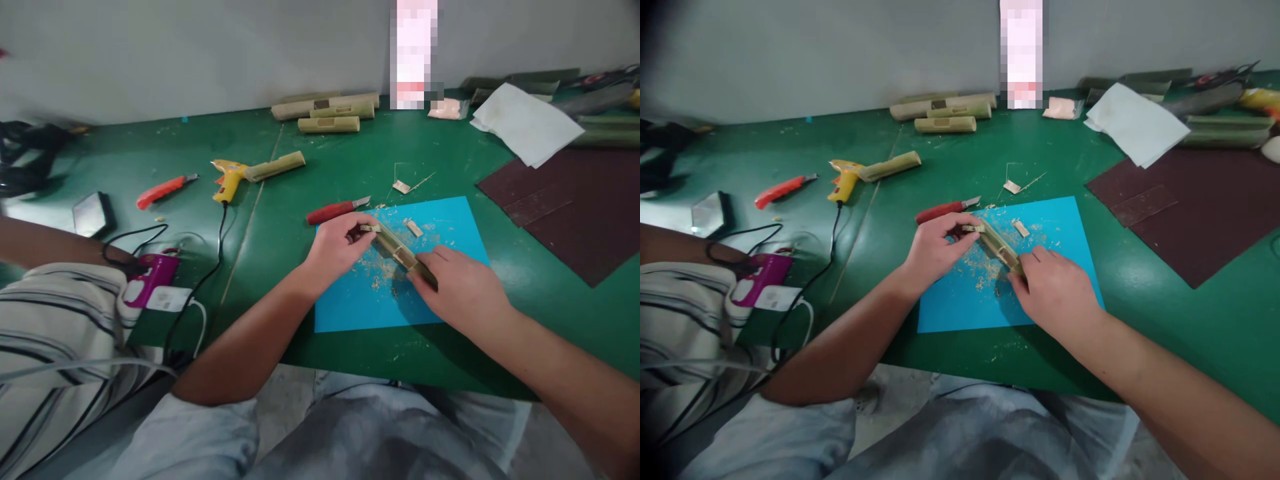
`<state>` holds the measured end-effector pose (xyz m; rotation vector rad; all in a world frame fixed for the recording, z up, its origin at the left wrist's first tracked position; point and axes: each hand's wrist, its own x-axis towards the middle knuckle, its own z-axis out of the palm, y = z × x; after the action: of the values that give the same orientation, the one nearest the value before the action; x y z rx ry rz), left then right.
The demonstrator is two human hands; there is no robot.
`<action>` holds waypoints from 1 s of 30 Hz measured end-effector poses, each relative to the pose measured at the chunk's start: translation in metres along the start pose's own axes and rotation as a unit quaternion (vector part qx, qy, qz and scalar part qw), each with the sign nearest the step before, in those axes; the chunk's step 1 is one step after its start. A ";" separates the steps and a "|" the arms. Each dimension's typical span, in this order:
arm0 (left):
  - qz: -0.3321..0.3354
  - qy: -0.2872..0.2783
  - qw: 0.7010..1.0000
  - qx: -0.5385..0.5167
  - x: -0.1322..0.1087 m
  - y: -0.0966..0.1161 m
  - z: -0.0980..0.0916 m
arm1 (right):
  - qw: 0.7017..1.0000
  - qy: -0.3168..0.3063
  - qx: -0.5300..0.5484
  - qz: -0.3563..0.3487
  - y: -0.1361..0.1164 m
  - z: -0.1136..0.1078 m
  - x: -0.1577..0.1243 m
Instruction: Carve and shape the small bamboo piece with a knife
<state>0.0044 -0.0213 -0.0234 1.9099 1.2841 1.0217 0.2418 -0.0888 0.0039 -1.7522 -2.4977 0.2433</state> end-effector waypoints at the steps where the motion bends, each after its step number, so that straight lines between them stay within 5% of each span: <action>1: 0.004 0.002 1.000 0.001 0.000 -0.001 0.000 | 1.000 -0.005 0.001 0.001 0.000 -0.001 0.000; 9: 0.010 0.047 0.999 0.019 0.002 -0.007 -0.001 | 1.000 -0.027 0.010 0.012 0.000 -0.005 0.002; 18: 0.017 0.013 0.999 0.028 0.004 -0.010 -0.005 | 0.999 -0.041 0.022 0.021 0.000 -0.003 0.003; 30: 0.110 0.009 0.989 0.095 0.003 -0.011 -0.007 | 0.999 -0.015 0.042 0.009 0.000 -0.003 0.003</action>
<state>-0.0060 -0.0146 -0.0285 2.2333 1.2383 1.0575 0.2418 -0.0859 0.0066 -1.7526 -2.4533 0.3736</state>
